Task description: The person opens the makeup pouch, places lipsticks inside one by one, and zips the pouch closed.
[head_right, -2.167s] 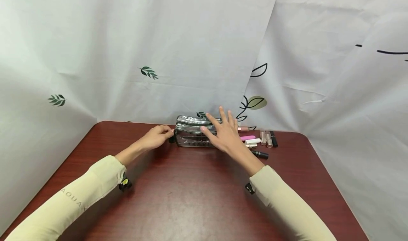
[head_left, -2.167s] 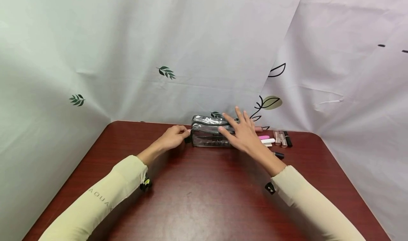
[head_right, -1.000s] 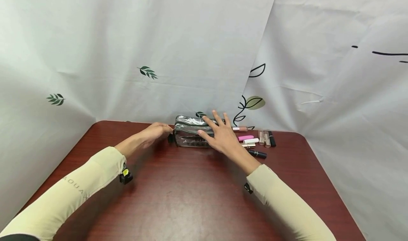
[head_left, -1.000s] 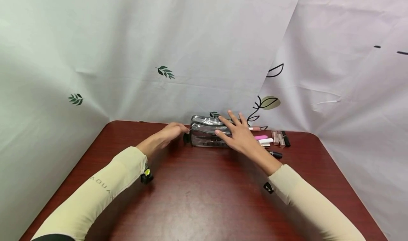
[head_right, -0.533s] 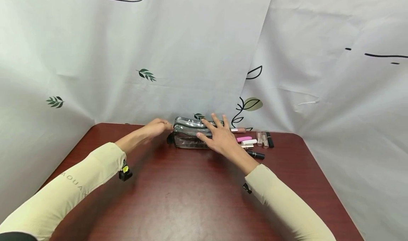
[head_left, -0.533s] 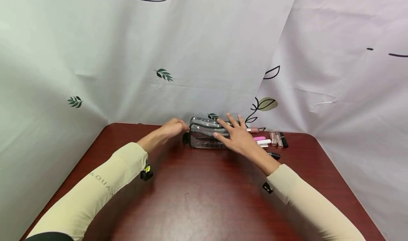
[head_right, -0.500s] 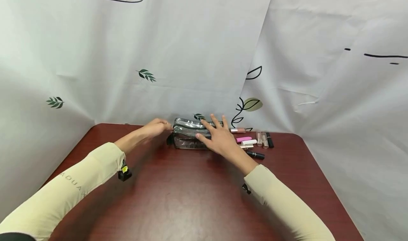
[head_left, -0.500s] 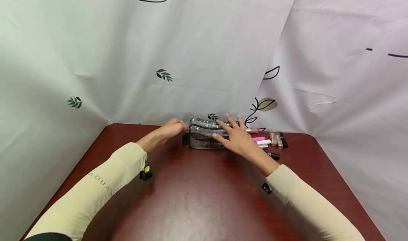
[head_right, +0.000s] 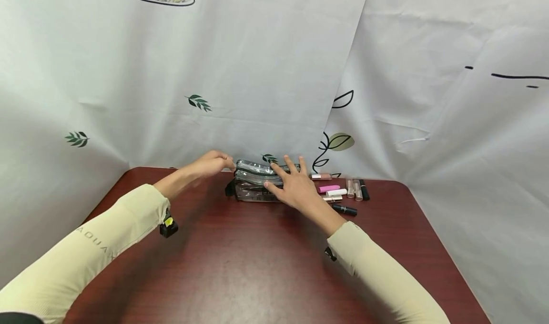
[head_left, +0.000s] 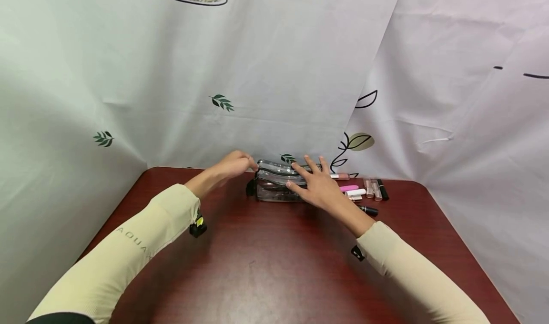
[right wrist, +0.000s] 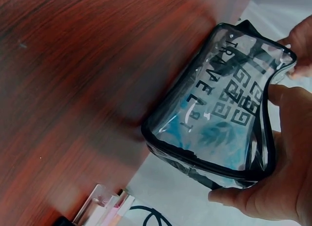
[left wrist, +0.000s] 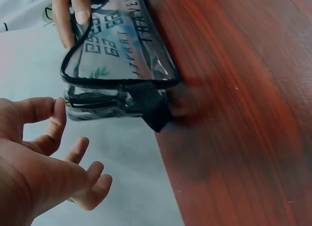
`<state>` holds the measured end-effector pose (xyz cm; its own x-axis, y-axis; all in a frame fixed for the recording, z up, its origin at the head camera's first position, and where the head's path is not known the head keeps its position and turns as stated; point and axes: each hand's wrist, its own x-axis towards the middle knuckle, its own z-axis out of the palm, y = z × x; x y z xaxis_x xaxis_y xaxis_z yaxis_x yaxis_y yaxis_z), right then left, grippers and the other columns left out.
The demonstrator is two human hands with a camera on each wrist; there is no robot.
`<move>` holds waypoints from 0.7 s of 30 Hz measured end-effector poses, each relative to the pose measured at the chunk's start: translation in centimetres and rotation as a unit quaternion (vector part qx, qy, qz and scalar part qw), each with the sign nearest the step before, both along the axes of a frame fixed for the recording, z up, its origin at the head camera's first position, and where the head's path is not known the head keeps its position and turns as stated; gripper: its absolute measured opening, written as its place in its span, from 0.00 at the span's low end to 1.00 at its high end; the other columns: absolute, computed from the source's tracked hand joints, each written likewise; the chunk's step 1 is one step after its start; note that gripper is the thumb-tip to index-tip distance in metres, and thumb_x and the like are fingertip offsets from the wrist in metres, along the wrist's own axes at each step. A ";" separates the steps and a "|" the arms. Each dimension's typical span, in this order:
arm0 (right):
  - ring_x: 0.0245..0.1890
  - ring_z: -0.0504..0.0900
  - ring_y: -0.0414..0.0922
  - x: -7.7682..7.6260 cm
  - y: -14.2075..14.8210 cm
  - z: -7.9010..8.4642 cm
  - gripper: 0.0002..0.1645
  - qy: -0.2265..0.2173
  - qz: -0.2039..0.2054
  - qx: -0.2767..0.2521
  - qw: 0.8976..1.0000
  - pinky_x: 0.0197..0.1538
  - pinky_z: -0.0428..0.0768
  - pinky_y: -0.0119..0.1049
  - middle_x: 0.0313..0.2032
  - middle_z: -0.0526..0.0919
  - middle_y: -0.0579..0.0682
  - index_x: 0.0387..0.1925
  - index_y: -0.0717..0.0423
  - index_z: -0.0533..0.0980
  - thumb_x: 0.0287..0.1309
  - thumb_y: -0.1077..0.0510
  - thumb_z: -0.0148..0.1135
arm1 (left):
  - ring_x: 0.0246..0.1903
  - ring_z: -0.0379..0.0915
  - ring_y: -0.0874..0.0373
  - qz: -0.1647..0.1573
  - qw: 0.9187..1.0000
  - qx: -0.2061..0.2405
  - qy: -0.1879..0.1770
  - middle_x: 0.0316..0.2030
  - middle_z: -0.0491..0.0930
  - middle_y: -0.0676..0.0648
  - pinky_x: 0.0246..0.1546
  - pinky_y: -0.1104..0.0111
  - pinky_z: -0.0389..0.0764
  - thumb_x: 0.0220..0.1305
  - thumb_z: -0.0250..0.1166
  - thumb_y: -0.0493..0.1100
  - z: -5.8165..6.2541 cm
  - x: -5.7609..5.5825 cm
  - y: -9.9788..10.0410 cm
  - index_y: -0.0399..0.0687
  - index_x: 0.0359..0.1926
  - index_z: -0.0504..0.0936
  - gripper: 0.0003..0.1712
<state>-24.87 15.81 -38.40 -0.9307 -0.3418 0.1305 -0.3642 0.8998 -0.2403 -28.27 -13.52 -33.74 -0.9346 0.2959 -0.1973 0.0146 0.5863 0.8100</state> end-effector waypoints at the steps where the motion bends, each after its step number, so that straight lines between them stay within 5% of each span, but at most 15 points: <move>1: 0.89 0.44 0.79 0.0 0.0 0.0 0.47 0.002 0.000 0.001 1.000 0.71 0.78 0.80 0.91 0.55 0.62 0.89 0.39 0.66 0.80 0.25 0.54 | 0.85 0.62 0.36 -0.002 1.000 -0.006 0.000 0.79 0.76 0.36 0.87 0.40 0.63 0.80 0.56 0.45 0.2 0.0 0.2 0.36 0.66 0.88 0.25; 4: 0.89 0.45 0.79 0.0 -0.1 0.0 0.46 0.010 0.002 0.003 1.000 0.71 0.78 0.78 0.90 0.56 0.64 0.88 0.40 0.67 0.80 0.26 0.56 | 0.83 0.66 0.37 -0.010 1.000 -0.024 0.009 0.77 0.79 0.37 0.85 0.41 0.67 0.80 0.58 0.45 0.7 -0.2 0.8 0.39 0.62 0.90 0.22; 7: 0.89 0.45 0.79 0.0 -0.1 0.0 0.45 0.012 0.000 0.003 1.000 0.71 0.79 0.78 0.90 0.57 0.64 0.88 0.40 0.67 0.80 0.27 0.56 | 0.80 0.71 0.38 -0.028 0.997 -0.053 0.043 0.68 0.87 0.40 0.89 0.38 0.57 0.77 0.61 0.45 0.8 -0.8 1.3 0.42 0.39 0.90 0.15; 10: 0.89 0.46 0.79 0.0 -0.2 0.0 0.45 0.012 -0.004 0.006 1.000 0.69 0.82 0.76 0.90 0.57 0.64 0.88 0.40 0.67 0.80 0.26 0.56 | 0.74 0.73 0.34 -0.033 0.989 -0.103 0.098 0.55 0.91 0.50 0.85 0.33 0.57 0.70 0.64 0.49 -0.6 -2.9 1.6 0.52 0.21 0.81 0.18; 14: 0.88 0.47 0.80 0.0 -0.4 -0.1 0.46 0.014 -0.007 0.005 1.000 0.65 0.85 0.74 0.90 0.57 0.64 0.88 0.40 0.67 0.80 0.26 0.57 | 0.70 0.69 0.30 -0.022 0.981 -0.147 0.127 0.52 0.89 0.54 0.73 0.26 0.64 0.64 0.67 0.52 -1.7 -4.4 2.2 0.59 0.20 0.86 0.15; 21: 0.88 0.47 0.80 0.1 -0.4 -0.1 0.47 0.017 -0.007 0.005 1.000 0.73 0.79 0.75 0.89 0.58 0.66 0.87 0.43 0.68 0.79 0.27 0.59 | 0.76 0.62 0.27 -0.036 0.983 -0.143 0.108 0.67 0.82 0.40 0.81 0.24 0.54 0.69 0.66 0.47 1.1 -0.9 4.1 0.49 0.30 0.89 0.13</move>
<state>-24.79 15.37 -38.46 -0.9302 -0.3309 0.1588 -0.3600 0.9071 -0.2182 -29.22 -9.44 -32.68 -0.9424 0.3248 -0.0802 0.2190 0.7801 0.5860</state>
